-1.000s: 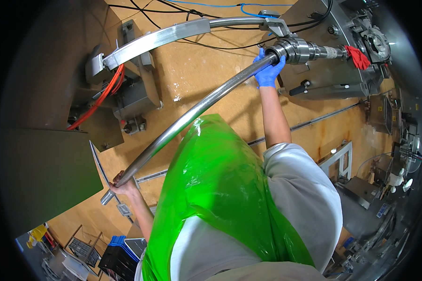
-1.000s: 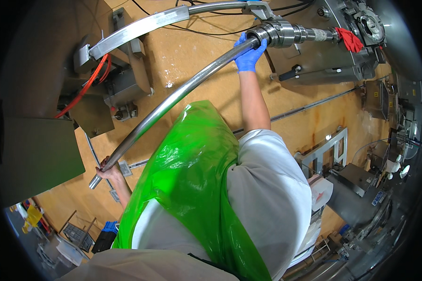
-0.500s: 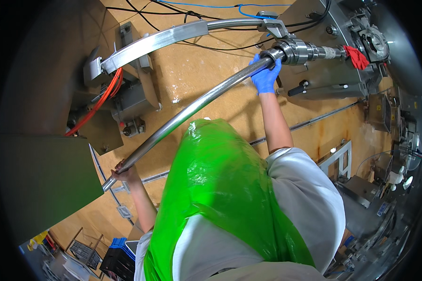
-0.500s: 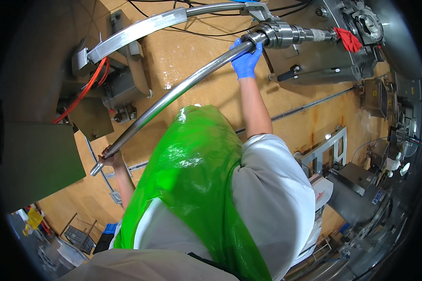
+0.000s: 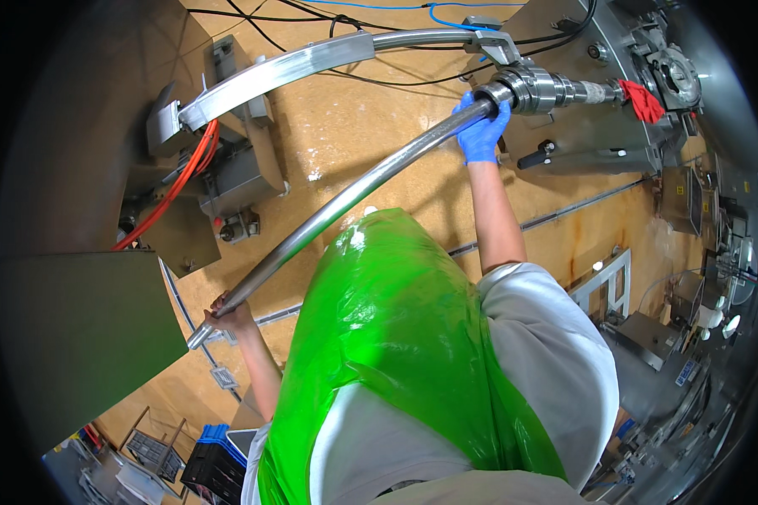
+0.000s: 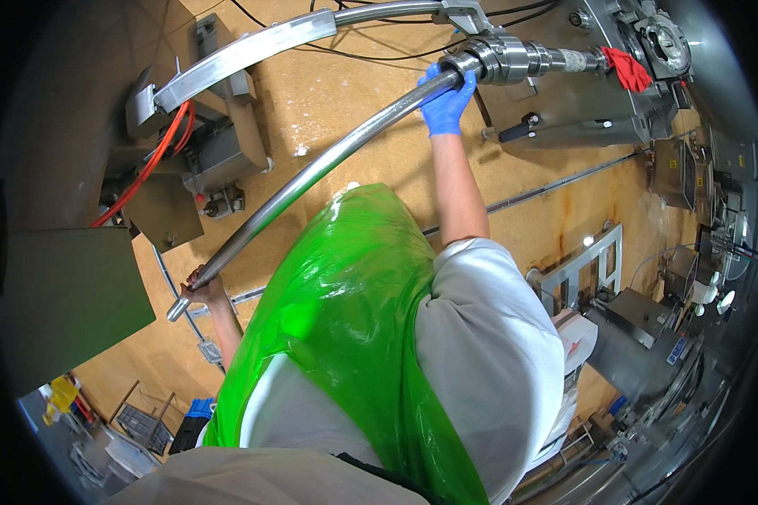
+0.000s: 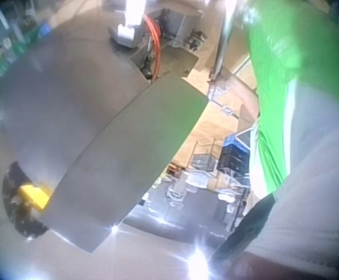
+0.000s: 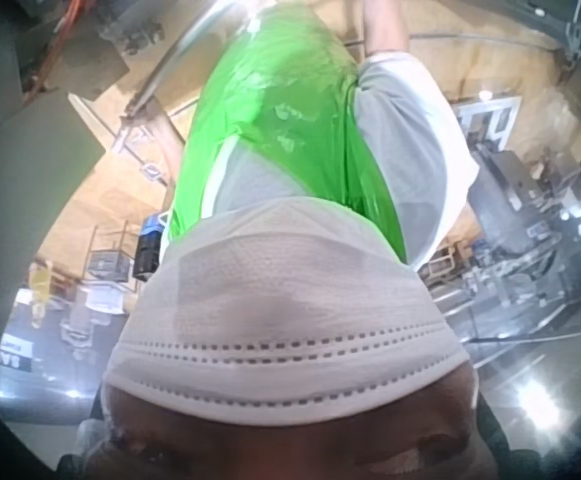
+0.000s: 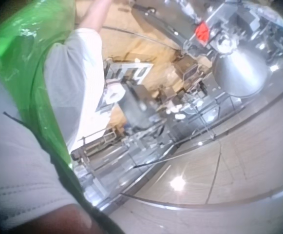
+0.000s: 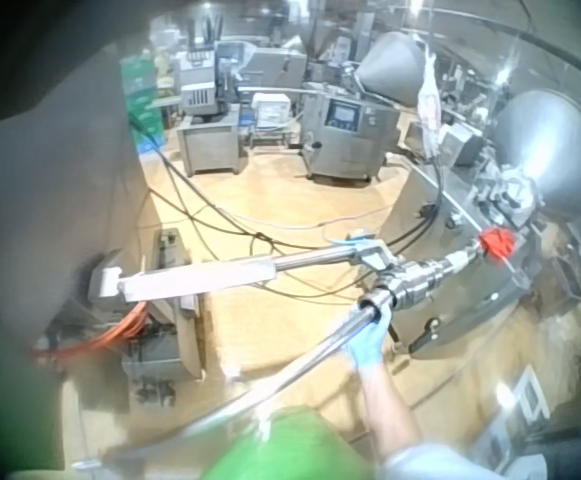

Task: The person assembles a metal pipe into a machine, secures it with a wrench, and wipes the area with a cloth. The person repeats the process of inserting, tightening, and wiping the pipe multiple times.

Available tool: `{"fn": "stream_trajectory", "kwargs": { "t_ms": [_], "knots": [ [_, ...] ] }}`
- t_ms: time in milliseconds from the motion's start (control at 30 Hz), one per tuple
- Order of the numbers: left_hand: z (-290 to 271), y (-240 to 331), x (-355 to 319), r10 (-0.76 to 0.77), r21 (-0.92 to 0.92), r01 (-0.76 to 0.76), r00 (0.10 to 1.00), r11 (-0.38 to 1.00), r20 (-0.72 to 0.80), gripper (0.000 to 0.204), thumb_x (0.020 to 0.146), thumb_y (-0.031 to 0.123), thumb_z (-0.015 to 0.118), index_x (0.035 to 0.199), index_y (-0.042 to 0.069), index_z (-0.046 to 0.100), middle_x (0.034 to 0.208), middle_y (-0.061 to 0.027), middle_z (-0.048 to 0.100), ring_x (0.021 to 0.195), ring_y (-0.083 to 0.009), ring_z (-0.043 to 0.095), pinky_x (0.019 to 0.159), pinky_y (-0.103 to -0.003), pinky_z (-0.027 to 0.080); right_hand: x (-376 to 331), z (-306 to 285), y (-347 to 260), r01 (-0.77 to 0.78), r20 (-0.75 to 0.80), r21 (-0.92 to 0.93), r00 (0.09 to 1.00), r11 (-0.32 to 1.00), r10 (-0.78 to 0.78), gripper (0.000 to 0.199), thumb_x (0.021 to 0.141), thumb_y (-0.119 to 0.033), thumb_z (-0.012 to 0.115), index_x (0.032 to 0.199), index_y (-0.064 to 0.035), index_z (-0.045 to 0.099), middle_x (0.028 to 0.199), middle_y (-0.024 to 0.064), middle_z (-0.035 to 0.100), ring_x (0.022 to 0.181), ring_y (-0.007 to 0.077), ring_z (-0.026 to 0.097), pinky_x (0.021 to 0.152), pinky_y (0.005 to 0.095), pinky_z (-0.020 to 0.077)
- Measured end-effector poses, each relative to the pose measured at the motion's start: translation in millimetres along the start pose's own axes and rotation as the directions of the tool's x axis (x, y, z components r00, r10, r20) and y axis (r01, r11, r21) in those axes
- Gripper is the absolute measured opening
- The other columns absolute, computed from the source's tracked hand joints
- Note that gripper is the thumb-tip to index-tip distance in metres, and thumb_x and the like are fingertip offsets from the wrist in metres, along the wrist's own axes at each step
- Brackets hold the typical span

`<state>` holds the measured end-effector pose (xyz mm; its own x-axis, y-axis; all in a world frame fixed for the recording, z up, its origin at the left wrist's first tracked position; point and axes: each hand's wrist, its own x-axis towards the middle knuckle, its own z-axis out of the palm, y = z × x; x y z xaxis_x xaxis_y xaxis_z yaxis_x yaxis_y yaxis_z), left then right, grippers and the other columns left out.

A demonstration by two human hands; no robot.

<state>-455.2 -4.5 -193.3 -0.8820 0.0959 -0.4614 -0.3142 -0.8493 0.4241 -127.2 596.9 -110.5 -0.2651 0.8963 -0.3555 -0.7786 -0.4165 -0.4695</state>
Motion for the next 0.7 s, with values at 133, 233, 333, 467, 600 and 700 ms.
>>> {"fn": "stream_trajectory", "kwargs": {
  "t_ms": [133, 233, 333, 467, 600, 700],
  "knots": [
    [13, 4, -7, -0.006, -0.009, 0.006, 1.0, 1.0, -0.031, 0.033, 0.077, 0.032, 0.071, 0.057, 0.016, 0.05, 0.056, 0.0026, 0.051, 0.059, -0.0148, 0.054, 0.07, -0.033, 0.049, 15, 0, -9, 0.044, -0.024, -0.022, 0.999, 0.999, -0.044, 0.064, 0.082, -0.068, 0.053, 0.11, -0.0113, 0.063, 0.105, 0.0108, 0.065, 0.093, 0.0244, 0.062, 0.085, 0.0417, 0.0468],
    [20, 6, -18, 0.027, -0.011, -0.027, 0.998, 1.0, -0.051, 0.031, 0.077, 0.03, 0.071, 0.057, 0.017, 0.051, 0.055, 0.0029, 0.052, 0.059, -0.0146, 0.054, 0.071, -0.032, 0.048, 19, -2, -3, 0.122, -0.059, 0.01, 0.991, 0.993, -0.121, 0.074, 0.081, -0.073, 0.053, 0.119, -0.0098, 0.059, 0.116, 0.0114, 0.064, 0.106, 0.0272, 0.061, 0.094, 0.0457, 0.0444],
    [24, 7, -28, 0.022, 0.046, -0.02, 0.999, 0.999, -0.035, 0.031, 0.078, 0.03, 0.071, 0.057, 0.017, 0.051, 0.056, 0.0024, 0.054, 0.062, -0.0148, 0.055, 0.074, -0.031, 0.047, 20, -7, 6, 0.165, -0.025, 0.071, 0.986, 0.984, -0.163, 0.086, 0.08, -0.082, 0.048, 0.124, -0.0096, 0.057, 0.121, 0.0114, 0.061, 0.113, 0.0274, 0.058, 0.098, 0.0466, 0.0421],
    [28, 10, -31, -0.003, 0.101, 0.002, 1.0, 0.995, 0.004, 0.032, 0.078, 0.032, 0.07, 0.057, 0.017, 0.051, 0.058, 0.0014, 0.057, 0.065, -0.0161, 0.056, 0.075, -0.032, 0.047, 22, -17, 5, 0.131, -0.036, -0.076, 0.99, 0.988, -0.134, 0.092, 0.081, -0.086, 0.044, 0.134, -0.0119, 0.053, 0.128, 0.0122, 0.057, 0.116, 0.0293, 0.053, 0.104, 0.0479, 0.0382],
    [28, 14, -27, -0.056, 0.031, 0.054, 0.997, 0.998, 0.062, 0.031, 0.078, 0.033, 0.07, 0.058, 0.019, 0.051, 0.058, 0.0017, 0.055, 0.07, -0.0179, 0.057, 0.076, -0.035, 0.047, 28, -22, -8, 0.216, -0.064, -0.289, 0.968, 0.933, -0.244, 0.084, 0.086, -0.077, 0.051, 0.142, -0.0143, 0.045, 0.133, 0.0112, 0.053, 0.106, 0.0249, 0.052, 0.097, 0.0397, 0.0418],
    [25, 11, -28, -0.016, 0.108, 0.017, 1.0, 0.994, -0.009, 0.03, 0.08, 0.035, 0.069, 0.062, 0.02, 0.051, 0.061, 0.002, 0.055, 0.068, -0.0161, 0.056, 0.076, -0.034, 0.048, 28, -18, -12, 0.158, -0.076, -0.421, 0.975, 0.893, -0.208, 0.083, 0.09, -0.07, 0.052, 0.147, -0.0129, 0.032, 0.137, 0.0147, 0.046, 0.118, 0.0342, 0.05, 0.099, 0.0505, 0.0416]
  ]
}}
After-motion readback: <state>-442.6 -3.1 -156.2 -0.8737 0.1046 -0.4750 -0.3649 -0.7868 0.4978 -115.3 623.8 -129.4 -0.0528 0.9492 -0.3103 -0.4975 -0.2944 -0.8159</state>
